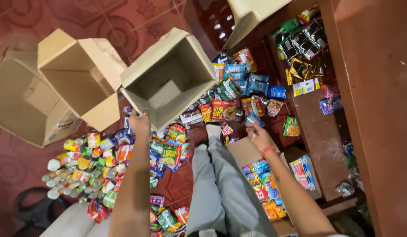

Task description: Organizing various sachets, packets, and small goods into cardboard boxes from a pile on the floor.

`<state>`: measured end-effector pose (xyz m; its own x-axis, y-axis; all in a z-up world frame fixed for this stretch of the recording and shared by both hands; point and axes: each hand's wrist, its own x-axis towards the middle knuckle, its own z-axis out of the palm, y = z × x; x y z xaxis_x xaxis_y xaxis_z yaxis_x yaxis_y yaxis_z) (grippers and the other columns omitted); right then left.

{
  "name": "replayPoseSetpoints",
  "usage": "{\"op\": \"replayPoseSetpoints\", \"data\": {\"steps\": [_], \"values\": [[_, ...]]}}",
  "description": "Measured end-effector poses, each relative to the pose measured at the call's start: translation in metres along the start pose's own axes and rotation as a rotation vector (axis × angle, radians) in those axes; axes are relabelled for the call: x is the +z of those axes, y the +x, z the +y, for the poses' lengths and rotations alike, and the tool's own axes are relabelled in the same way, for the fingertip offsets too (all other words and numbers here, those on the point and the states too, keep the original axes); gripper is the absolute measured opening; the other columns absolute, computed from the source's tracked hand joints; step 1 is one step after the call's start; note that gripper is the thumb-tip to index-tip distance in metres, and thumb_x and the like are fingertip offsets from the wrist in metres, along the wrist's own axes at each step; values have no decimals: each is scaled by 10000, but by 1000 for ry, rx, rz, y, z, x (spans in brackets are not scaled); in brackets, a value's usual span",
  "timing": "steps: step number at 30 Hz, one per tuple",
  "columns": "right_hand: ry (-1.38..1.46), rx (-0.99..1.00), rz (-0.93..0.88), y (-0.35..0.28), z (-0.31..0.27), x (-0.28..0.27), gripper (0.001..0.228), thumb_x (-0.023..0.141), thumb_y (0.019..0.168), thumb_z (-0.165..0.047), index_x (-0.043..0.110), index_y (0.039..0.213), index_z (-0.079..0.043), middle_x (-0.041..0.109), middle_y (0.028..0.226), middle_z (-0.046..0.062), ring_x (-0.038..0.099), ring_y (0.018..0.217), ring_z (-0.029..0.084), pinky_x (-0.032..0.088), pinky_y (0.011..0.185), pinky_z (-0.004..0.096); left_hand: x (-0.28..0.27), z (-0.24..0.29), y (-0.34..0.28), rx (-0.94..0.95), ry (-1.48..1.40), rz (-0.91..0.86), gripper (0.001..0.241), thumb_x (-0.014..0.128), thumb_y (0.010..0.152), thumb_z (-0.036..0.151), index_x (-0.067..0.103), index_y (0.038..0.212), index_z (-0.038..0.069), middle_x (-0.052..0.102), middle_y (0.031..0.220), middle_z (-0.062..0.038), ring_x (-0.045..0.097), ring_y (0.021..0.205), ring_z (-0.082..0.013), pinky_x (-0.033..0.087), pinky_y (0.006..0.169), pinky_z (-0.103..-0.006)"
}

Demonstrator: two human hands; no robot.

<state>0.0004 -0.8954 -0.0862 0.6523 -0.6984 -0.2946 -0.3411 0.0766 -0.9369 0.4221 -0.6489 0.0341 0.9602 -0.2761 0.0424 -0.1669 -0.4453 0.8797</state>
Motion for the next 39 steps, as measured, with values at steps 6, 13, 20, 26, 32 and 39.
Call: {"op": "replayPoseSetpoints", "data": {"steps": [6,13,20,26,32,39], "values": [[61,42,-72,7,85,33,353,524,892,55,664,1208,-17,631,839,9,542,745,71,479,707,229,30,7,54,50,103,125,255,685,856,41,731,1099,-22,777,936,-140,734,820,-193,564,800,-339],[-100,168,-127,43,79,83,270,526,929,-31,669,1158,-49,681,794,5,581,693,76,498,656,253,73,-5,119,159,65,141,341,641,865,32,672,1199,-30,768,996,-159,750,886,-237,565,834,-361],[-309,177,-120,153,138,140,215,594,968,-140,724,1134,-97,734,847,123,702,756,219,558,737,354,78,-66,208,153,288,84,310,665,920,23,669,1227,-18,752,1048,-201,724,990,-335,544,902,-406],[-572,-140,-136,245,179,188,306,661,864,-99,686,1167,-65,712,1072,222,683,995,421,543,847,481,59,-82,190,341,-235,-256,786,557,935,-17,191,1629,33,348,1655,-200,382,1532,-307,311,1242,-389],[-445,51,107,321,135,226,348,679,929,-145,682,1273,-97,708,1153,210,698,984,390,548,877,467,88,-199,131,-52,-882,-12,744,493,997,540,221,1556,132,485,1501,-28,548,1332,-198,491,1073,-402],[57,-248,115,403,165,253,815,643,865,-73,289,1599,-108,445,1581,154,603,1207,337,481,931,417,159,-412,108,-159,-331,-244,286,644,1018,117,628,1268,-21,665,1113,-81,596,1024,-154,492,910,-290]]}}
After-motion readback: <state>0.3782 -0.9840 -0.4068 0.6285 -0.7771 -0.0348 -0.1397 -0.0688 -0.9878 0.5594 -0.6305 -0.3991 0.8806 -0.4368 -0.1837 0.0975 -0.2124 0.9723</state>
